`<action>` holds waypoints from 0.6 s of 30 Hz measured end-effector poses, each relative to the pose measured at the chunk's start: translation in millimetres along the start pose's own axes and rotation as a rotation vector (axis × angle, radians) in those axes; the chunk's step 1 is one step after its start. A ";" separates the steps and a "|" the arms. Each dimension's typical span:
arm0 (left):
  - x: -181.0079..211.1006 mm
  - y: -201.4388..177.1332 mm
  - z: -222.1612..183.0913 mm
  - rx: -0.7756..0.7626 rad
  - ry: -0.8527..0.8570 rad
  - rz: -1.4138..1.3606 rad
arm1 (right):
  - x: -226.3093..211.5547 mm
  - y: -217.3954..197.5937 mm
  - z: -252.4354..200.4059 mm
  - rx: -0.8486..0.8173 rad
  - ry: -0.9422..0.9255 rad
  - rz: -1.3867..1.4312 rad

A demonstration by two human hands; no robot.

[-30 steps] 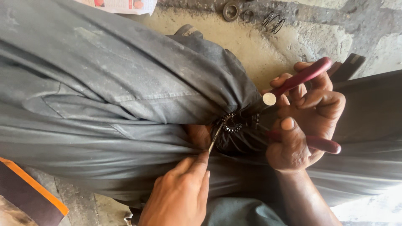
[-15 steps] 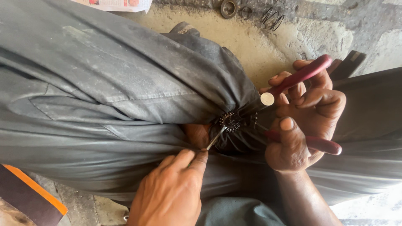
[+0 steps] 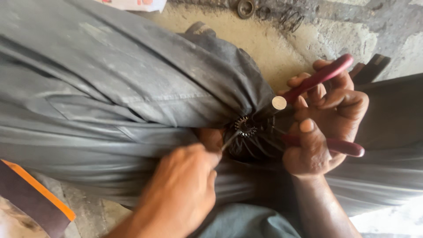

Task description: The person sits on the floor and uses pliers and a screwdriver to manipulate a small metal spring and cylindrical component. The person repeatedly compresses and adjusts the spring around the cylinder, occasionally switching tools.

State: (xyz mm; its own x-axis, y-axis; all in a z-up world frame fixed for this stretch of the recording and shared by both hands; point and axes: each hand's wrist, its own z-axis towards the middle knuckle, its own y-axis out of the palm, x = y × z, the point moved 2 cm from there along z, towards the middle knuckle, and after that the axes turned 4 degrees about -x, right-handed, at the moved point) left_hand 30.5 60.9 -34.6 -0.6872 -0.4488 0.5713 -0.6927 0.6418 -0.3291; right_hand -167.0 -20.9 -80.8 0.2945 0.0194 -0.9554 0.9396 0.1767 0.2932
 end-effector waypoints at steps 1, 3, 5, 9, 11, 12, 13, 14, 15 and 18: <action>0.3 9.8 -1.9 0.076 0.021 -0.041 | 1.0 1.9 2.8 -0.002 -0.008 0.001; -6.3 30.1 -3.6 0.196 0.075 -0.076 | 1.5 2.3 8.6 -0.015 -0.022 -0.020; -14.5 51.7 -9.9 0.274 0.121 -0.072 | 1.4 1.4 8.9 0.015 -0.022 -0.061; -18.4 65.5 -12.4 0.296 0.218 0.183 | 3.8 1.2 10.9 0.036 -0.054 -0.073; -16.8 59.7 -10.5 0.181 0.105 0.054 | 3.7 -1.4 6.3 -0.006 -0.057 -0.041; -14.2 53.1 -8.1 0.179 0.097 0.044 | 5.1 -5.1 7.5 -0.021 -0.065 -0.026; -11.3 44.8 -6.1 0.176 0.089 0.033 | 5.1 -8.4 7.2 -0.034 -0.062 -0.010; -8.7 34.8 -3.9 0.177 0.080 0.026 | 5.9 -11.0 9.3 -0.048 -0.062 0.009; -7.2 25.4 -1.2 0.132 0.060 -0.022 | 6.3 -13.2 11.0 -0.059 -0.051 0.028; -4.3 6.6 0.0 0.005 0.015 -0.139 | 2.5 -17.4 9.6 -0.088 0.038 0.096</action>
State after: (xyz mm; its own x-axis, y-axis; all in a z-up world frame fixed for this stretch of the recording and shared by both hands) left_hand 28.9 67.0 -39.2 -0.5809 -0.5238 0.6231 -0.7824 0.5705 -0.2498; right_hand -180.9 -33.3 -88.0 0.3741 0.0777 -0.9241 0.8878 0.2582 0.3811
